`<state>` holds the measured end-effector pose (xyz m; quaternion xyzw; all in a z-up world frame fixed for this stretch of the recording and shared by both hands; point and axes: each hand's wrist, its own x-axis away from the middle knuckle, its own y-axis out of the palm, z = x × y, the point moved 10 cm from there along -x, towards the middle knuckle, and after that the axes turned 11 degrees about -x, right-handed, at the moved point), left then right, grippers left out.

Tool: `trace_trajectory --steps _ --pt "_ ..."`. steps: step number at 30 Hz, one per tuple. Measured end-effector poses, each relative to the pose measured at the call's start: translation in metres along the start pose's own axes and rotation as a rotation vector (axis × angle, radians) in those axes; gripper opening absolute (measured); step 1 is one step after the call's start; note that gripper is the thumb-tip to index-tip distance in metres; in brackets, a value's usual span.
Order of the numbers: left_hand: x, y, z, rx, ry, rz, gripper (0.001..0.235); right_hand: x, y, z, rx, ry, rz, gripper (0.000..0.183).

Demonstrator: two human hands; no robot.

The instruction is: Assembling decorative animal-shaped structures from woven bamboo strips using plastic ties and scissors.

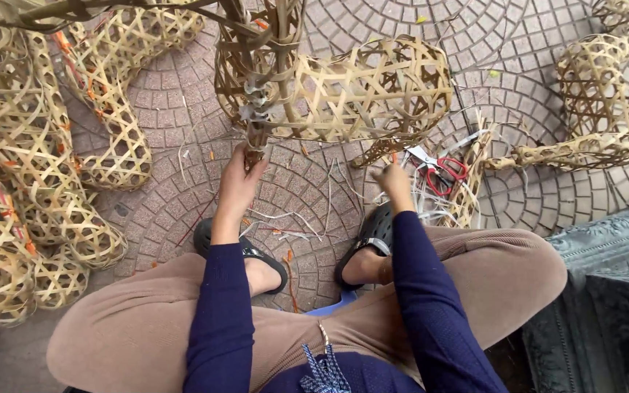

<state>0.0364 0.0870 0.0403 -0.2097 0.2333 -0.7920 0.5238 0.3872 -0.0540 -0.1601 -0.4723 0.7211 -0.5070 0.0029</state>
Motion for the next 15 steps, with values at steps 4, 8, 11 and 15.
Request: trace_trajectory --steps 4,8,11,15 --pt "0.000 -0.001 0.000 0.070 -0.020 0.019 0.044 -0.001 -0.040 -0.007 -0.879 -0.077 0.080 0.070" --pt "-0.002 0.011 -0.014 -0.003 0.006 0.012 0.038 0.001 -0.042 -0.033 -1.109 -0.344 0.090 0.067" --pt "0.003 0.012 -0.011 -0.061 -0.023 0.015 0.035 0.004 -0.039 -0.037 -1.028 -0.381 0.115 0.049" --pt "0.002 0.021 -0.021 -0.033 -0.055 0.029 0.039 0.006 -0.042 -0.038 -0.955 -0.415 0.188 0.050"
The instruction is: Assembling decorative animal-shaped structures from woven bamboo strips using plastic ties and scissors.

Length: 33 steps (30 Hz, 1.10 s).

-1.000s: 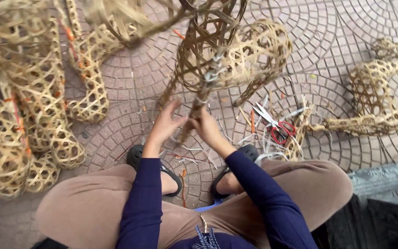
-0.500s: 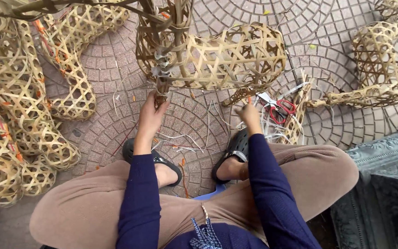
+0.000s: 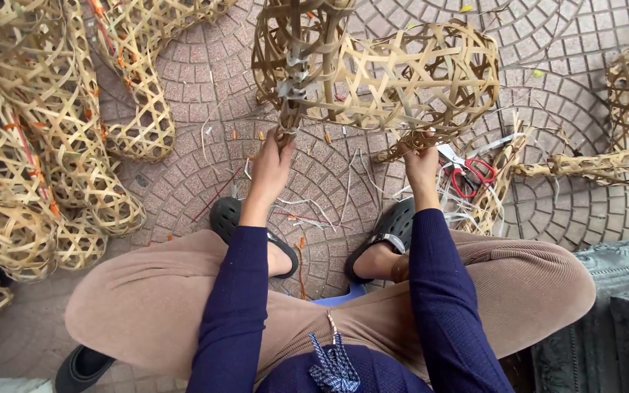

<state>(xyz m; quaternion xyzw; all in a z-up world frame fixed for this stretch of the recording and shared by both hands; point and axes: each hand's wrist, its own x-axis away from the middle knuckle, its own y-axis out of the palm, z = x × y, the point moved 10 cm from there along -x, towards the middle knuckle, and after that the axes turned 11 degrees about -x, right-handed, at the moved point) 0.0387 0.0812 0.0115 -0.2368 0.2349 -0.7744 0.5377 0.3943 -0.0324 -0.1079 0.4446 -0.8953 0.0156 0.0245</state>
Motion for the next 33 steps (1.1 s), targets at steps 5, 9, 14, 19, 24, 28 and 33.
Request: trace_trajectory --steps 5,9,14,19,24,28,33 --pt "0.001 0.016 -0.006 0.029 -0.042 -0.041 0.041 0.004 0.006 -0.009 0.043 -0.097 0.005 0.047" --pt "0.004 0.022 -0.008 0.083 -0.132 -0.107 0.042 0.009 0.012 -0.025 0.062 -0.133 0.007 0.045" --pt "0.008 0.013 0.007 0.080 -0.102 -0.117 0.047 0.009 0.004 -0.023 0.046 -0.108 0.022 0.044" --pt "-0.001 0.002 0.006 0.078 0.011 -0.081 0.035 0.008 0.004 -0.017 -0.003 -0.108 0.045 0.044" --pt "0.001 -0.014 0.011 0.061 -0.042 -0.142 0.030 0.006 0.002 -0.016 0.022 -0.083 0.027 0.028" --pt "0.001 -0.008 0.017 0.015 0.088 -0.086 0.041 0.006 -0.002 -0.011 -0.029 -0.044 0.053 0.034" --pt "0.011 -0.032 0.044 -0.021 0.025 -0.080 0.056 0.000 -0.006 0.003 0.001 0.015 0.019 0.045"
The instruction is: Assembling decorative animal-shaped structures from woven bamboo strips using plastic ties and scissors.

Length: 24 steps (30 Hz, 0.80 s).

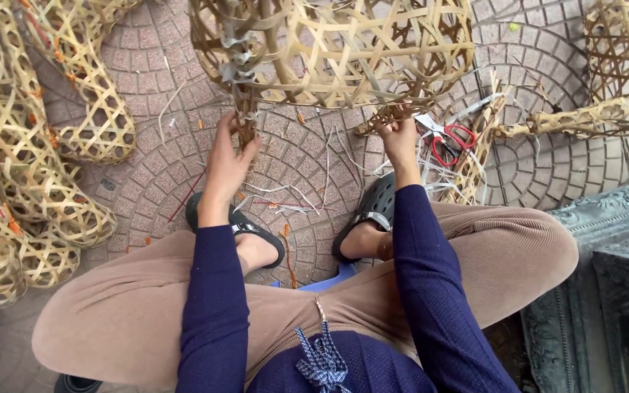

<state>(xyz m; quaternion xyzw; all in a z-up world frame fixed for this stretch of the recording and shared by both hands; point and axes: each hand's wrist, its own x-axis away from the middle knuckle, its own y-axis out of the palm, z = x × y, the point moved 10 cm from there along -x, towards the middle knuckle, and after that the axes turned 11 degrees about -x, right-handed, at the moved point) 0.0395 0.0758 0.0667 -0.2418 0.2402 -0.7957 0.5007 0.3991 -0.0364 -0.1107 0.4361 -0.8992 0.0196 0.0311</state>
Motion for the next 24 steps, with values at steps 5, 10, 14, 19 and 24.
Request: trace_trajectory --steps 5,10,14,19,24 --pt "-0.005 0.015 -0.023 -0.048 -0.065 -0.031 0.056 -0.008 0.004 0.016 0.037 -0.021 -0.058 0.067" --pt "-0.008 0.030 -0.043 -0.092 -0.072 0.002 0.036 -0.017 -0.013 0.060 0.278 -0.107 -0.006 0.051" --pt "-0.009 0.030 -0.053 -0.062 -0.109 0.025 0.031 -0.014 -0.020 0.046 0.448 -0.162 0.061 0.044" --pt "-0.009 0.027 -0.046 -0.075 -0.107 0.027 0.033 -0.001 -0.018 0.052 0.413 -0.172 0.076 0.040" --pt "-0.010 0.035 -0.052 -0.029 -0.093 0.030 0.031 0.000 -0.016 0.029 0.292 -0.073 0.096 0.032"
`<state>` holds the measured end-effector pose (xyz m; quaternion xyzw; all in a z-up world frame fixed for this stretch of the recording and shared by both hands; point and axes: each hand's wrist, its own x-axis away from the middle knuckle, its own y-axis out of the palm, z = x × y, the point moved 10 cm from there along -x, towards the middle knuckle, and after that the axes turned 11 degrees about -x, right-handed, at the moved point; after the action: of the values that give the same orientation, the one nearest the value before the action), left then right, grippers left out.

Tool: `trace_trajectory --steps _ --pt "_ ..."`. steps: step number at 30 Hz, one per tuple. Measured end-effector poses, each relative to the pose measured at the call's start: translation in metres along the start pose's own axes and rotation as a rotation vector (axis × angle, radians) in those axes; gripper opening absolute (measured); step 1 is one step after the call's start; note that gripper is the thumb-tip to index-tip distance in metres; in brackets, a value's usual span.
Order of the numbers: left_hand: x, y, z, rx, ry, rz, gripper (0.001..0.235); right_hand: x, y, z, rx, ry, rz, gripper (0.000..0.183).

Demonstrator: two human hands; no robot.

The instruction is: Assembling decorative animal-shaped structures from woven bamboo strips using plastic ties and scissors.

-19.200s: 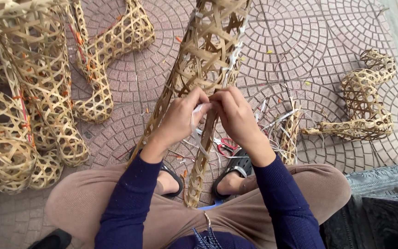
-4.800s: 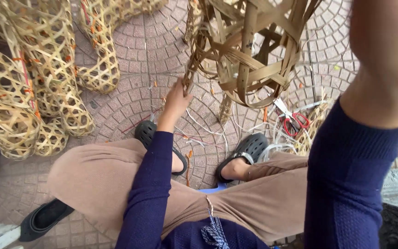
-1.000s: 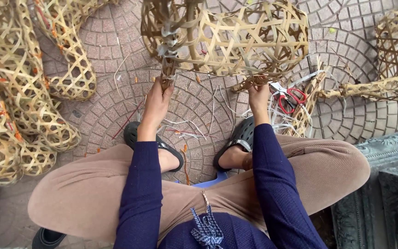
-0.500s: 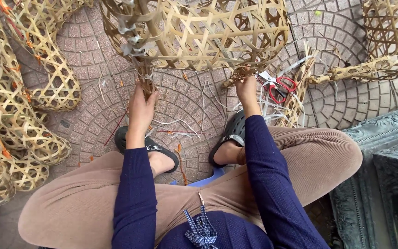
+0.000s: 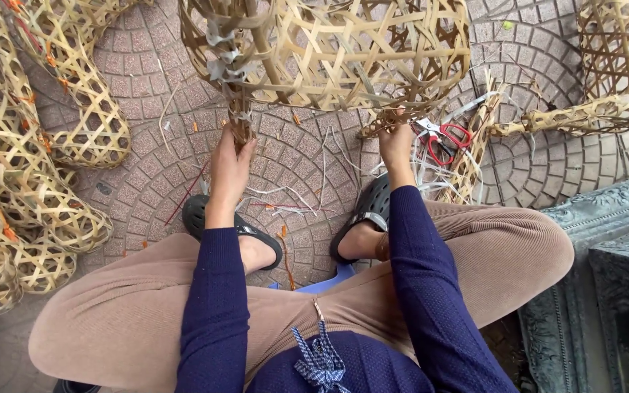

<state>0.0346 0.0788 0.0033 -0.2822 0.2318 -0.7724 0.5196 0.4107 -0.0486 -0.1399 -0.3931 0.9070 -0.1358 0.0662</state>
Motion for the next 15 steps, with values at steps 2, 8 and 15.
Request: trace_trajectory --steps 2,8,15 --pt "0.002 -0.003 0.004 -0.009 -0.009 -0.001 0.031 -0.008 0.000 0.026 -0.024 0.001 0.006 0.038" --pt "0.006 -0.003 0.015 -0.010 -0.008 -0.014 0.034 -0.005 0.002 0.041 -0.033 0.045 -0.016 0.039" --pt "0.014 -0.017 0.040 -0.090 0.007 -0.015 0.058 0.013 -0.008 0.091 0.043 0.239 -0.101 0.069"
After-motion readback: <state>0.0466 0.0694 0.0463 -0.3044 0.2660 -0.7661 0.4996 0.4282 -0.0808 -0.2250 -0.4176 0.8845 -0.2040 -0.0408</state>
